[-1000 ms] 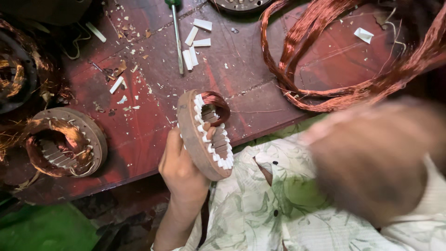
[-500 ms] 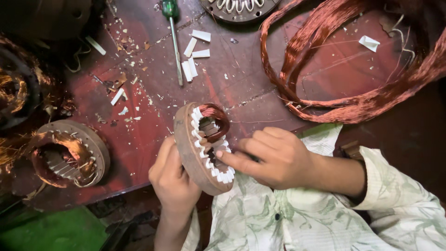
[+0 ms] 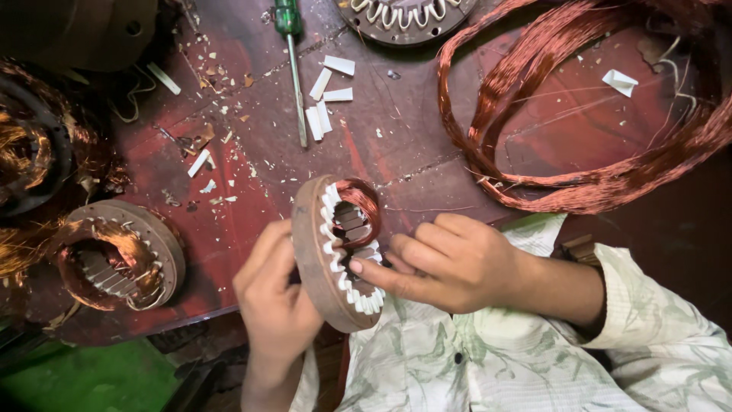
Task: The person winds copper wire by hand into the slots of a circular motor stator, inserting white insulating spacers between turns. The person continues winding and adjusting the wire throughout the clip.
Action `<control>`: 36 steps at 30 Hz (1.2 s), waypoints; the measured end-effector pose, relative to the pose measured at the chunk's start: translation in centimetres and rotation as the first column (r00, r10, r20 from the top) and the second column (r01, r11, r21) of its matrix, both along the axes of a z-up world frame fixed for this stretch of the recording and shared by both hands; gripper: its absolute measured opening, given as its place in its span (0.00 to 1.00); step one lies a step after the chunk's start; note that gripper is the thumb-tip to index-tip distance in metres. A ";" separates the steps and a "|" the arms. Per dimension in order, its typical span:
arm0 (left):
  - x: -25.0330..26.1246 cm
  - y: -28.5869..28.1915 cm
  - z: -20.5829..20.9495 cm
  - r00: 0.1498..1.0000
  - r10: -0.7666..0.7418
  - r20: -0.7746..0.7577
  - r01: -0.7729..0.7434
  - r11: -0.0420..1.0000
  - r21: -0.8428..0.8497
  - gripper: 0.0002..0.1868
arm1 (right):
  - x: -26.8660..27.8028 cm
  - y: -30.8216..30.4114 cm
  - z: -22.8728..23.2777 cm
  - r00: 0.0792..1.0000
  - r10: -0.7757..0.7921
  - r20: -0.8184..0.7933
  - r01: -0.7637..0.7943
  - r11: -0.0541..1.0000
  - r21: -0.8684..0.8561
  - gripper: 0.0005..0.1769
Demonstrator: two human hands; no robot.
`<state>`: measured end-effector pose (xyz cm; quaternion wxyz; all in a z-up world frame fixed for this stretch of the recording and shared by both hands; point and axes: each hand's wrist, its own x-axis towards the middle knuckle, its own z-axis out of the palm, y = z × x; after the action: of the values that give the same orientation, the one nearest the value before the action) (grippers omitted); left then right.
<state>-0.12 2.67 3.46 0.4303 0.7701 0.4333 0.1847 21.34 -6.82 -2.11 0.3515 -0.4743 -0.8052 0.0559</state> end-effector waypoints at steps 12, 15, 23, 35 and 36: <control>-1.7 -0.1 -2.1 0.990 0.046 0.137 -0.019 0.982 -0.190 0.11 | -0.7 0.2 0.3 0.990 -0.101 0.096 0.104 0.994 -0.022 0.28; -1.7 -0.2 -2.3 0.979 0.038 0.198 0.011 0.971 -0.240 0.10 | -1.0 0.4 0.3 0.987 -0.133 0.087 0.137 0.990 -0.042 0.28; -1.8 -1.8 -2.5 0.943 0.257 0.210 -0.203 0.947 -0.248 0.12 | -1.8 0.6 0.4 0.974 -0.204 0.103 0.213 0.973 -0.088 0.20; -1.1 -1.1 -3.2 0.997 0.012 0.071 -0.022 0.991 0.133 0.21 | -1.5 0.6 0.7 0.981 -0.187 0.058 0.195 0.962 -0.191 0.31; -1.0 -1.1 -3.0 0.997 0.015 0.074 -0.024 0.992 0.126 0.22 | -1.5 0.6 0.7 0.981 -0.185 0.059 0.193 0.963 -0.191 0.30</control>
<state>-1.11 1.61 0.44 0.3941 0.7845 0.4121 0.2438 19.81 -6.22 -1.39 0.2906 -0.5821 -0.7539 0.0915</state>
